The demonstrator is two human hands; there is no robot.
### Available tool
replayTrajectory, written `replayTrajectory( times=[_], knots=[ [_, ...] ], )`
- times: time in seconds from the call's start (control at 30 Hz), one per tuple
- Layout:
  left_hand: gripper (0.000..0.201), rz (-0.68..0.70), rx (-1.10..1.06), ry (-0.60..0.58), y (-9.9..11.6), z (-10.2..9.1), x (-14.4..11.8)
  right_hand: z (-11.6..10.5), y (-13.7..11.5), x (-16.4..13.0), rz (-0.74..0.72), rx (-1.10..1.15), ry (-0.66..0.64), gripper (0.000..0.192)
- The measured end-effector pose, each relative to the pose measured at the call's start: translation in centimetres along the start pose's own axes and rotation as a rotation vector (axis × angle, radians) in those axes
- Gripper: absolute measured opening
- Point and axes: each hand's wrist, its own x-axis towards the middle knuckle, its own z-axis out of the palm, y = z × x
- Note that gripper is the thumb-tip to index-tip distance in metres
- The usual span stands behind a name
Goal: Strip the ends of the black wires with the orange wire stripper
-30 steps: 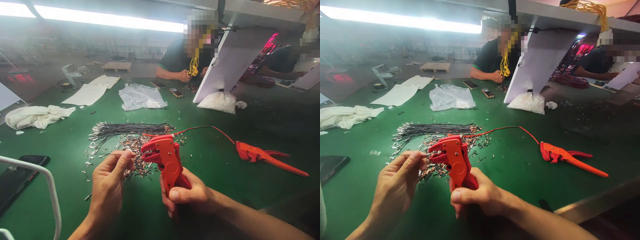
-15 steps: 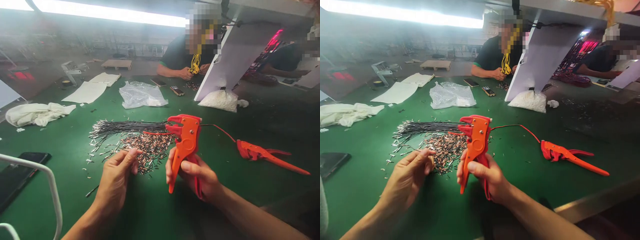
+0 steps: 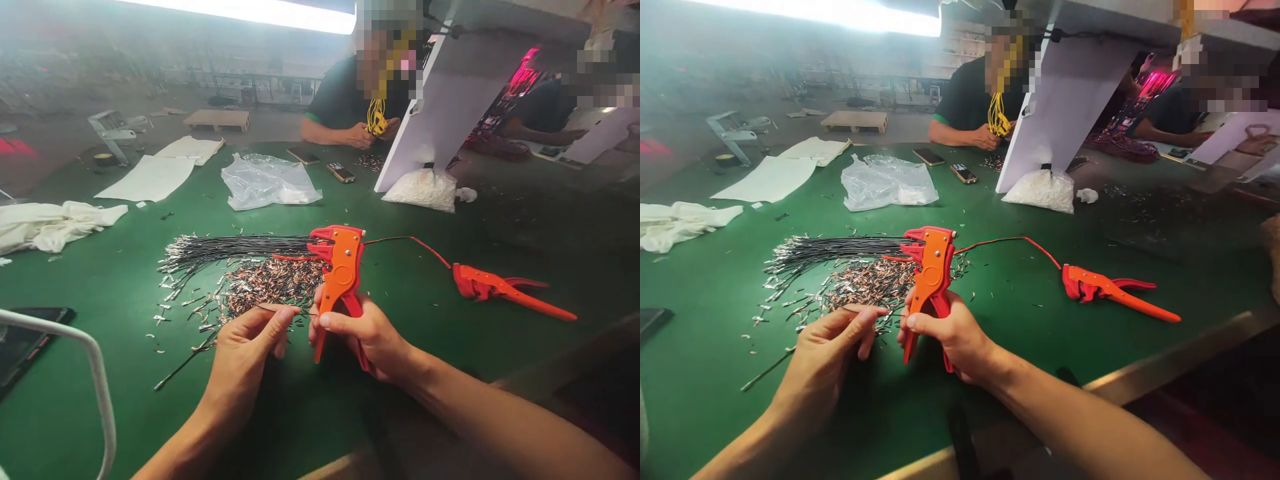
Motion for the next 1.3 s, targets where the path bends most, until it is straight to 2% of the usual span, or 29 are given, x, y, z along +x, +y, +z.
replayTrajectory(
  times=[0.1,0.2,0.3,0.37,0.43,0.63,0.87,0.97,1.03,1.1,1.3],
  knots=[
    [0.021,0.102,0.124,-0.03,-0.1,0.0,-0.1,-0.3,-0.3,0.2,-0.053,-0.06,0.05,0.024],
    [0.009,0.4,0.286,-0.048,0.1,0.4,-0.3,-0.3,-0.6,0.2,-0.118,-0.169,0.102,0.019],
    [0.011,0.738,0.471,-0.04,0.2,0.9,-0.7,-0.3,-0.8,0.1,-0.176,-0.305,0.15,0.014],
    [0.014,0.86,0.566,-0.035,0.3,1.2,-0.9,-0.3,-0.7,0.1,-0.22,-0.409,0.166,0.01],
    [0.016,0.923,0.619,-0.039,0.3,1.3,-1.1,-0.4,-0.3,0.2,-0.265,-0.514,0.183,0.006],
    [0.017,1.011,0.676,-0.013,0.2,1.5,-1.1,-0.7,0.7,0.5,-0.406,-0.732,0.245,0.01],
    [0.023,1.062,0.699,-0.008,-0.1,1.5,-1.0,-0.9,0.8,0.7,-0.42,-0.891,0.266,0.011],
    [0.023,1.134,0.709,0.023,0.3,1.7,-1.7,-1.7,0.3,1.5,-0.448,-0.933,0.347,0.016],
    [0.021,1.144,0.7,0.027,0.5,1.8,-1.9,-2.3,-0.2,2.1,-0.454,-0.914,0.426,0.014],
    [0.016,1.096,0.697,-0.008,0.4,1.8,-1.6,-2.8,-0.6,2.6,-0.451,-0.836,0.442,0.011],
    [0.017,1.018,0.734,0.02,-0.4,1.3,0.0,-2.4,-1.0,3.1,-0.377,-0.55,0.335,0.015]
  ],
)
